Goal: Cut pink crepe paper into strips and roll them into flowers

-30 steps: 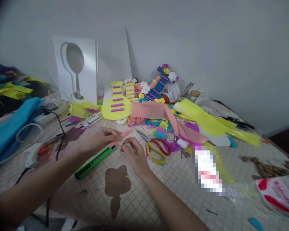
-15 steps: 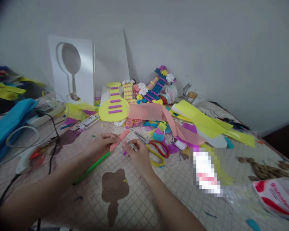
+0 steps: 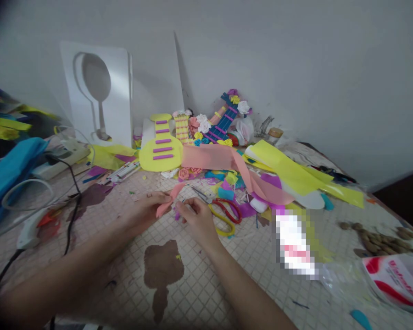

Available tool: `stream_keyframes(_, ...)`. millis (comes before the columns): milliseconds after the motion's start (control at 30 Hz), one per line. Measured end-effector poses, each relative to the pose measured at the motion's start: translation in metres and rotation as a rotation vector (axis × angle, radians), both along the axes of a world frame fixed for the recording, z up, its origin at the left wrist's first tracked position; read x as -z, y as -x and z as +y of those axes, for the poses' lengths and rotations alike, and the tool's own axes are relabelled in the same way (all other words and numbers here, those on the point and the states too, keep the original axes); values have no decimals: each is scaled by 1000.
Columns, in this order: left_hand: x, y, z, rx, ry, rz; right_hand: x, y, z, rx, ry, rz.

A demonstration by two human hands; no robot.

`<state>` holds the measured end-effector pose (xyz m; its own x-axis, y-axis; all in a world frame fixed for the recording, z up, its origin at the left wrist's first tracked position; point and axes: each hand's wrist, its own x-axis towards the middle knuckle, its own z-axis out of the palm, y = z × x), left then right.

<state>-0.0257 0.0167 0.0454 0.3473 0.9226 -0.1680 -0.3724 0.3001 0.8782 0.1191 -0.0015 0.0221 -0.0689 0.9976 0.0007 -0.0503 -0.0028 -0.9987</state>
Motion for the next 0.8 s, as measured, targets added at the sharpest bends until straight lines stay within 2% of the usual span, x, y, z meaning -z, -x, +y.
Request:
stream_keyframes(233, -4, -1, -3, 56, 26, -27, 0, -1, 1, 0, -13, 5)
stream_keyframes(567, -2, -3, -5, 164, 3, -85, 0, -3, 1, -38, -29, 51)
stream_keyframes(800, -3, -1, -3, 226, 1, -98, -2, -5, -2, -134, -89, 124)
